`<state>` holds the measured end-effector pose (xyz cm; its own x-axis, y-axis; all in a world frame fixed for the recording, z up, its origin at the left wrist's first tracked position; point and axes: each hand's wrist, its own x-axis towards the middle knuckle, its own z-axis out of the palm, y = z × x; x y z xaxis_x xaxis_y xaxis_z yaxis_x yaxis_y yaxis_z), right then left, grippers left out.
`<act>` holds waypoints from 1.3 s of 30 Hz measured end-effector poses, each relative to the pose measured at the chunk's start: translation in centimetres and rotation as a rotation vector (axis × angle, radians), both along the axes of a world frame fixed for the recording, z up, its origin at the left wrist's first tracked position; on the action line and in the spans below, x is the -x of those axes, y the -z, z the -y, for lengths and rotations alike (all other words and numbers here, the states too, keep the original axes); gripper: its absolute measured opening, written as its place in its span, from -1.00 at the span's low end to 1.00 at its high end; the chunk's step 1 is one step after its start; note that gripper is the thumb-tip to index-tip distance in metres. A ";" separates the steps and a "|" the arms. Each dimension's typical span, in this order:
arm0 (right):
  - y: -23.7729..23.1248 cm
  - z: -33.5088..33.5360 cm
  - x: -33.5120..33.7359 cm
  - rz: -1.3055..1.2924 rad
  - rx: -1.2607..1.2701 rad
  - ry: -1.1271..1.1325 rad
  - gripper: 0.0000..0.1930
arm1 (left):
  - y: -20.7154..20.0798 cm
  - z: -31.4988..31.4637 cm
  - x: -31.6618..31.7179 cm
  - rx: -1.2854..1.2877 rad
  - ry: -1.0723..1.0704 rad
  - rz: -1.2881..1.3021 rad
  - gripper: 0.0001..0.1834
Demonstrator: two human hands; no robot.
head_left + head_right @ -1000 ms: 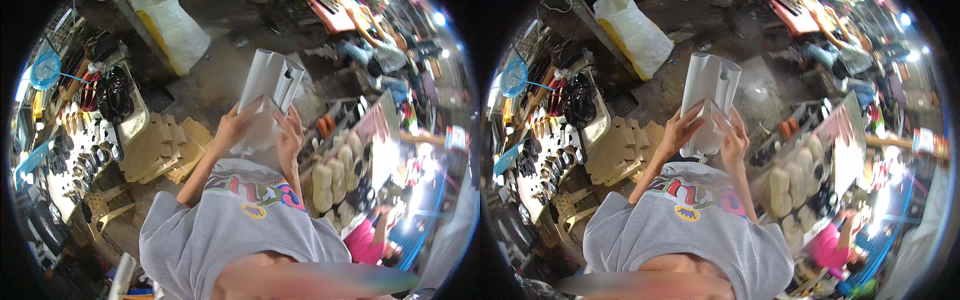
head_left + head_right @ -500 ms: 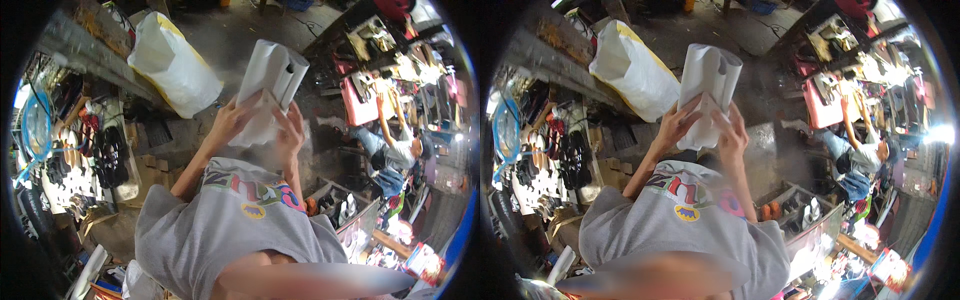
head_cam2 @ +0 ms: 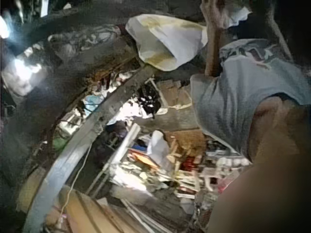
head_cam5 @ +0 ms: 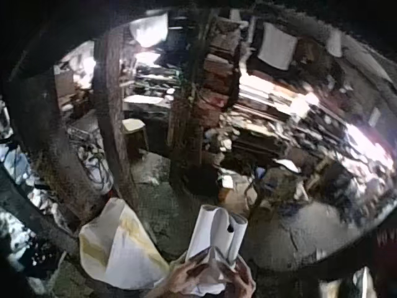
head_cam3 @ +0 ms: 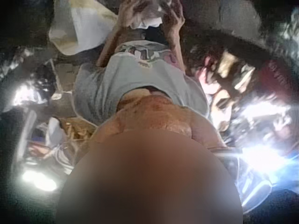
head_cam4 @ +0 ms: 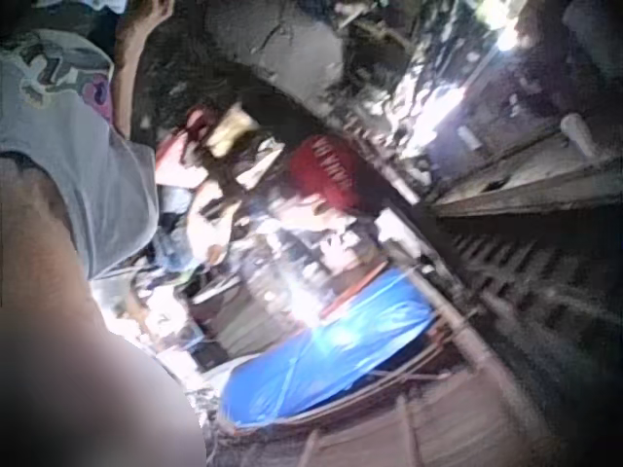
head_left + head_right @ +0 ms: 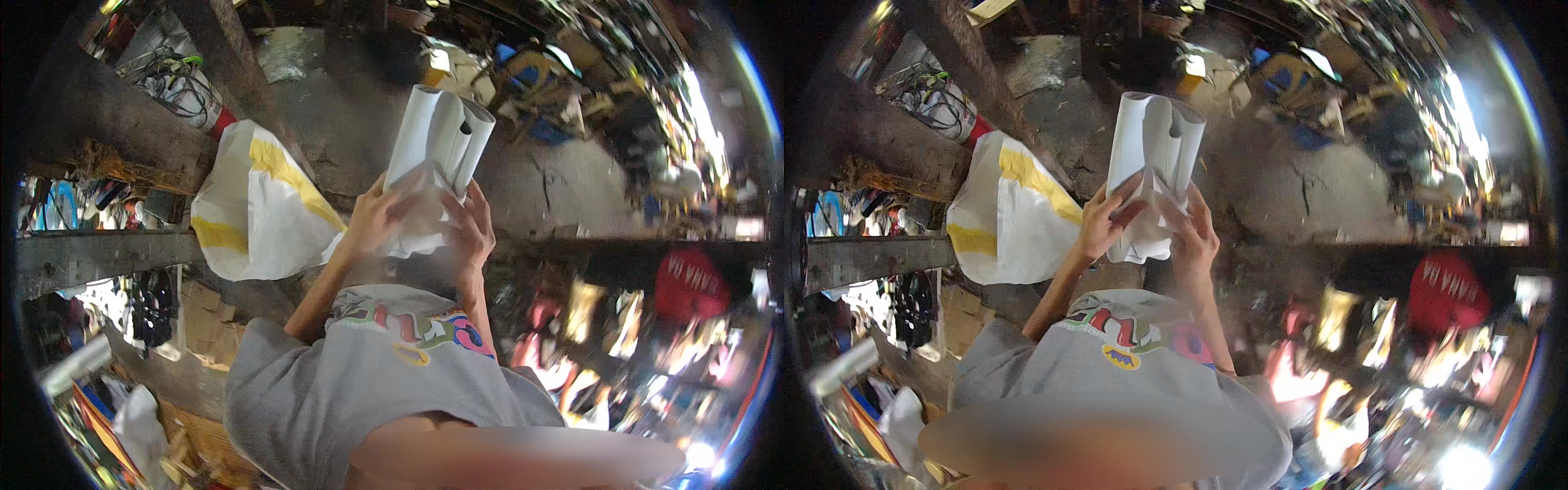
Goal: The person walks through a cluttered workshop carrying a roll of white material, then places it on a table. They open a green notebook, flip pages, and write with a pen. They then handle a yellow notepad and sort through stacks of rolled materials and papers on the table.
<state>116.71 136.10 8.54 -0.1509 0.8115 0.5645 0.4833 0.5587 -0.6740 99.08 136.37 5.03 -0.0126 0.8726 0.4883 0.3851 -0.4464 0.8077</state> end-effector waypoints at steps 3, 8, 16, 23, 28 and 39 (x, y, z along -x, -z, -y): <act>-3.6 -8.7 -0.5 0.047 0.030 -0.089 -0.48 | -3.6 -6.3 -1.0 0.005 -0.173 0.059 -0.48; -6.6 -19.8 2.1 0.062 -0.031 -0.325 -0.38 | -7.3 -12.6 0.3 0.107 -0.471 0.058 -0.47; -6.7 -34.5 11.0 0.016 -0.083 -0.638 -0.60 | -7.5 -22.8 7.0 0.023 -0.738 0.040 -0.42; -12.4 -46.0 22.2 -0.083 0.235 -0.657 -0.59 | -11.5 -35.1 17.8 -0.112 -0.796 -0.080 -0.44; -15.6 -53.4 30.3 -0.028 -0.057 -0.734 -0.51 | -14.9 -40.7 25.1 0.004 -0.845 0.003 -0.44; -13.3 -67.6 54.0 -0.009 -0.109 -1.128 -0.46 | -14.2 -50.4 43.8 0.161 -1.214 0.004 -0.42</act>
<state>62.70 203.70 21.80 -0.7608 0.1610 0.6287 -0.3382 0.7285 -0.5958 55.32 186.79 19.21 -0.8613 0.3440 0.3740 0.4793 0.3057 0.8227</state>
